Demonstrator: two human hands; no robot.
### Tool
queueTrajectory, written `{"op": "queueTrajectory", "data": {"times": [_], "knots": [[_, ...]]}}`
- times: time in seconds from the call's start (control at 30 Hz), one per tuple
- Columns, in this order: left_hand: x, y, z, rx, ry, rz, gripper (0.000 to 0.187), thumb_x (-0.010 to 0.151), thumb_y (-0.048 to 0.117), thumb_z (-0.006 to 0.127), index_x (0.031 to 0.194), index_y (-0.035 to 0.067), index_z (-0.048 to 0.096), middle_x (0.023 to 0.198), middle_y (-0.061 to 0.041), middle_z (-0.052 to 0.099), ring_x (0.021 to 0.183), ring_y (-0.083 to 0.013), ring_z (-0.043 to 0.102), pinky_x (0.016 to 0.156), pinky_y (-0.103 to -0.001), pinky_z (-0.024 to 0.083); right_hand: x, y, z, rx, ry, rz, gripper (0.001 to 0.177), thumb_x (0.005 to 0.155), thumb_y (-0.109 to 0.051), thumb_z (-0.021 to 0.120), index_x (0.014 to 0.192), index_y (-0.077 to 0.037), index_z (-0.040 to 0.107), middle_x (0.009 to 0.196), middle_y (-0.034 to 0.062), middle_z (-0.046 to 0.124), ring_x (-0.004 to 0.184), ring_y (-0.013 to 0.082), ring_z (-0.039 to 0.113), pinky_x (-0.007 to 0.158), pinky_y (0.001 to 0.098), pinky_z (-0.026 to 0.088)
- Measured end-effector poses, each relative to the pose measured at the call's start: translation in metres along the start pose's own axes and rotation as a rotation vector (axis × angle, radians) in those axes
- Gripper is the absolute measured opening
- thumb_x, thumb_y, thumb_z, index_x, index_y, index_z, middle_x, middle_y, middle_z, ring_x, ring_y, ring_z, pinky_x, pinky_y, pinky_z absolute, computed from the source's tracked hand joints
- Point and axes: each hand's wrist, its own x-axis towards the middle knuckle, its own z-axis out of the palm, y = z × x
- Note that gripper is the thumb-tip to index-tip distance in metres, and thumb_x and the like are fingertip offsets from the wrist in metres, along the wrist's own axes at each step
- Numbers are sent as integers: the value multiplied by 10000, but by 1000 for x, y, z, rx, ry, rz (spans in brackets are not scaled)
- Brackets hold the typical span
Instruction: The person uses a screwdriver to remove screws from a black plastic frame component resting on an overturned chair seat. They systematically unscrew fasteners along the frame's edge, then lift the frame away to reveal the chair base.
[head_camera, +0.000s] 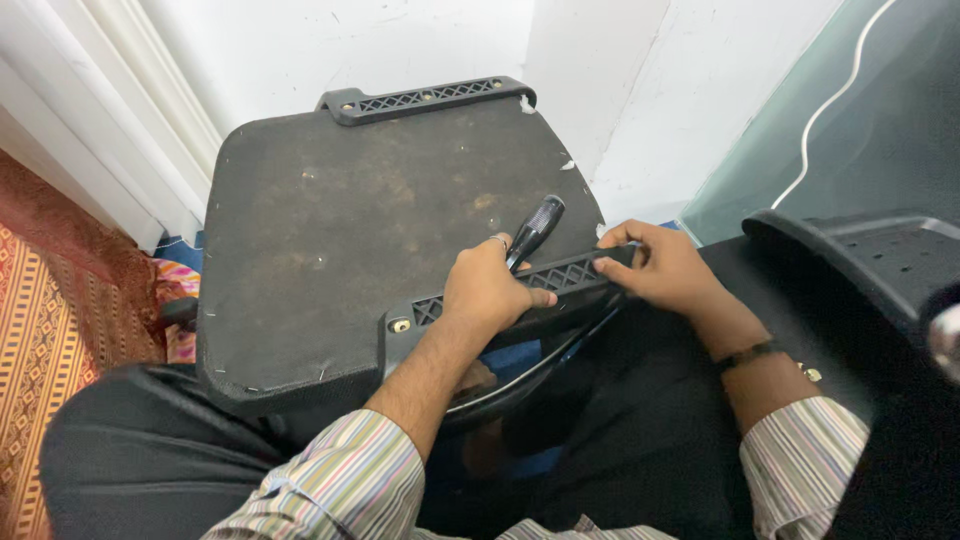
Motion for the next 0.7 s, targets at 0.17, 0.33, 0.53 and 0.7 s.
{"op": "queueTrajectory", "data": {"times": [0.17,0.33,0.53,0.7], "knots": [[1,-4,3,2,26,37,590,595,306,953,1061,58,689,1000,-64,779,977,-257,745,899,-391,570,-3,-7,0,-39,58,-164,281,795,-272,863,825,-15,753,1031,68,774,680,75,684,594,232,533],[7,-14,6,-17,49,124,574,598,323,946,1038,63,684,974,-77,775,945,-266,747,868,-398,570,2,8,-30,62,178,140,296,917,-296,780,1020,-31,700,872,100,716,646,124,653,546,279,559],[15,-24,6,-149,71,115,448,830,502,762,935,70,709,772,-110,739,742,-245,737,733,-395,557,-51,105,-97,-453,297,147,318,941,-187,701,1231,-56,702,1065,150,766,909,283,749,865,411,583],[18,-33,-9,-439,63,40,482,884,539,682,793,66,687,617,-69,626,513,-152,591,509,-336,464,-109,185,-92,-751,-160,560,376,935,-280,704,1304,-213,728,1227,75,761,1048,246,767,987,381,600]]}}
